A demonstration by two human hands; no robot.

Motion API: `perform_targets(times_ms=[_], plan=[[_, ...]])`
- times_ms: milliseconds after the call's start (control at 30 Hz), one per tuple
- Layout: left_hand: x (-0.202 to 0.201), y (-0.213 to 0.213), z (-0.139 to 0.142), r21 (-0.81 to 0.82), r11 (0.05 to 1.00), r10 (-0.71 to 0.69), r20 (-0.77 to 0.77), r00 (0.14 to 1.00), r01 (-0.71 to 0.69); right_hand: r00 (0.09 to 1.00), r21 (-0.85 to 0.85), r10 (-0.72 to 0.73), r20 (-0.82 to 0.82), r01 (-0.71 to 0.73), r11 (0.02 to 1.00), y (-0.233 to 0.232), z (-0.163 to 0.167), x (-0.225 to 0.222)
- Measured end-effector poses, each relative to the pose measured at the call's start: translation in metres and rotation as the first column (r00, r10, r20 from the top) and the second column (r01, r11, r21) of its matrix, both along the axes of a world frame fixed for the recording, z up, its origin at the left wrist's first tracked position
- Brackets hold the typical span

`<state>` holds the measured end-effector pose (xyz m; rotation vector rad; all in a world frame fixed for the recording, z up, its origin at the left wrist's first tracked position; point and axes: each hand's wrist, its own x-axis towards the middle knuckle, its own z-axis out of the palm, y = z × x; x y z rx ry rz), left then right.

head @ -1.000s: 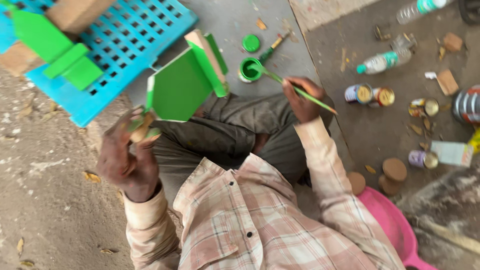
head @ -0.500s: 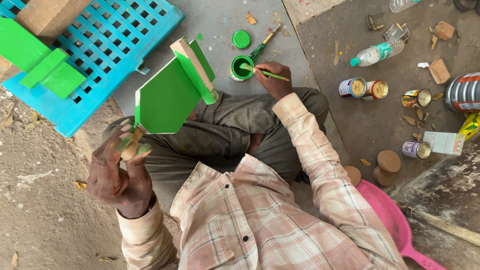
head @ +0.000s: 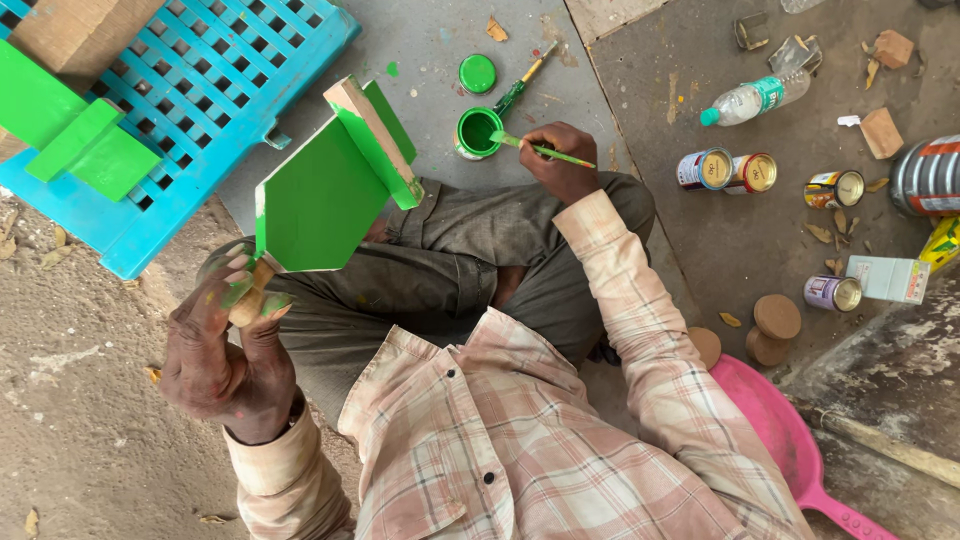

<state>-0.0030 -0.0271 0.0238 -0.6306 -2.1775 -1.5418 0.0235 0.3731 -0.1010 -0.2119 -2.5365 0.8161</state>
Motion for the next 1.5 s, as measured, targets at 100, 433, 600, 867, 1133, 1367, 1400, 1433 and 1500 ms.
perform_targets(times_ms=[100,433,600,867,1133,1367,1400,1433,1500], plan=[[-0.002,0.003,0.004,0.005,1.000,-0.006,0.006,1.000,0.006,1.000,0.027,0.018,0.016,-0.018,0.999,0.007,0.001,0.009],[-0.016,0.001,0.003,-0.102,0.987,-0.133,-0.093,0.987,0.123,0.999,-0.157,-0.016,0.044,0.023,0.987,0.029,-0.001,0.032],[-0.024,0.017,-0.003,-0.229,0.968,-0.149,-0.210,0.966,0.099,0.997,-0.363,-0.071,-0.002,0.065,0.929,0.037,0.015,0.049],[-0.014,0.020,0.037,-0.334,0.901,-0.335,-0.136,0.932,0.275,0.964,-0.598,0.076,-0.257,-0.220,0.770,0.014,0.083,0.078],[-0.005,0.013,0.054,-0.353,0.880,-0.387,-0.142,0.911,0.319,0.939,-0.528,0.282,-0.198,-0.344,0.776,0.000,0.109,0.044],[0.000,0.012,0.053,-0.351,0.879,-0.395,-0.156,0.906,0.323,0.952,-0.445,0.281,-0.124,-0.306,0.842,0.004,0.114,0.033],[0.000,0.012,0.053,-0.348,0.879,-0.395,-0.152,0.906,0.325,0.957,-0.451,0.260,-0.126,-0.289,0.844,0.006,0.114,0.034],[0.000,0.012,0.053,-0.347,0.879,-0.396,-0.154,0.905,0.326,0.951,-0.434,0.265,-0.160,-0.309,0.846,0.007,0.113,0.033],[0.000,0.013,0.054,-0.346,0.880,-0.397,-0.156,0.904,0.327,0.934,-0.398,0.277,-0.226,-0.348,0.849,0.009,0.112,0.034]])
